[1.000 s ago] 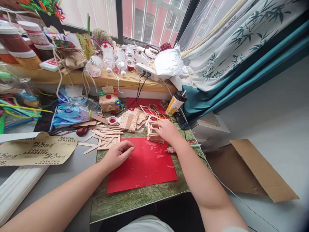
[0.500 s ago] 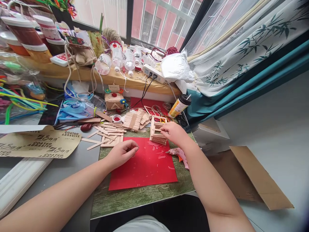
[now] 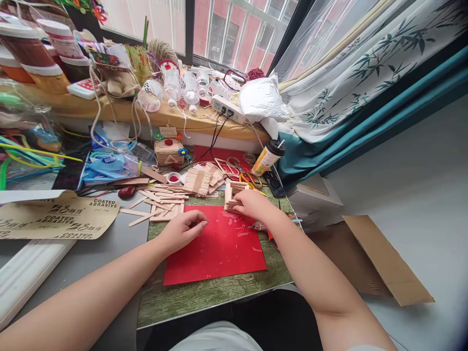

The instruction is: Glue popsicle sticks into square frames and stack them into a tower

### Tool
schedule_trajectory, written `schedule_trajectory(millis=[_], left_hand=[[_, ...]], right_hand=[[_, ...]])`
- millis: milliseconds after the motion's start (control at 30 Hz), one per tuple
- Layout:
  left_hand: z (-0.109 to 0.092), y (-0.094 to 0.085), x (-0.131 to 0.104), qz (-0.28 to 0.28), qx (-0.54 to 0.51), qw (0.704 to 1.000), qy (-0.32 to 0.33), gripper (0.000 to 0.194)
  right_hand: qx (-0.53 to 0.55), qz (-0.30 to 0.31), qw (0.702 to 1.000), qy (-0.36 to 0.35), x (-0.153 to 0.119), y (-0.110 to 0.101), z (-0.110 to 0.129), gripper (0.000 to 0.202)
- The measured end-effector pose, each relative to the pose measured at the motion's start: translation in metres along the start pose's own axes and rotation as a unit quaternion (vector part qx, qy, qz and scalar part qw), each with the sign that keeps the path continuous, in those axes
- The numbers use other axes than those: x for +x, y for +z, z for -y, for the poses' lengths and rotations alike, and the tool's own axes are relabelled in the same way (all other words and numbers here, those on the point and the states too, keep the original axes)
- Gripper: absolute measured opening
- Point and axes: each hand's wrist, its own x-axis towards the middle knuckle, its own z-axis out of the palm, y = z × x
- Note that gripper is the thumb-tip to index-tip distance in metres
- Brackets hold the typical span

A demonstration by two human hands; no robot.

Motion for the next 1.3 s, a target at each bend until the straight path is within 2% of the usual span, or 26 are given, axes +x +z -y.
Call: schedule_trajectory(millis=[167, 333, 467, 600, 733, 867, 1033, 1167, 1300], left_hand=[[0.001, 0.001, 0.0, 0.003, -0.003, 1.0, 0.003, 0.026], [0.003, 0.0, 0.002, 0.003, 0.013, 1.0, 0.008, 0.028], [0.004, -0.001, 0.001, 0.006, 0.023, 1.0, 0.009, 0.028], [0.005, -0.001, 0.0, 0.013, 0.029, 0.999, 0.012, 0.029], [0.007, -0.001, 0.003, 0.01, 0.038, 0.999, 0.01, 0.03], [0.006, -0.001, 0.006, 0.017, 0.081, 0.996, -0.008, 0.029], [0.0, 0.006, 0.005, 0.022, 0.168, 0.985, -0.036, 0.023], [-0.005, 0.015, -0.001, 0.049, 0.247, 0.967, 0.043, 0.019], [-0.008, 0.02, -0.008, 0.085, 0.31, 0.942, 0.1, 0.032]], right_hand=[[-0.012, 0.024, 1.0, 0.004, -0.002, 0.003, -0.001, 0.022], [-0.028, 0.041, 0.999, 0.014, 0.008, 0.01, 0.005, 0.031], [-0.037, 0.042, 0.998, 0.014, 0.012, 0.017, 0.008, 0.015], [-0.05, 0.04, 0.998, -0.006, 0.004, 0.021, 0.005, 0.016], [-0.058, 0.049, 0.997, -0.013, -0.003, 0.022, -0.008, 0.012], [-0.059, 0.047, 0.997, -0.002, -0.003, 0.022, -0.02, 0.012], [-0.049, 0.035, 0.998, 0.014, 0.005, 0.022, -0.019, 0.018], [-0.05, 0.037, 0.998, 0.022, 0.014, 0.018, -0.012, 0.016], [-0.059, 0.033, 0.997, 0.033, 0.022, 0.017, -0.005, 0.013]])
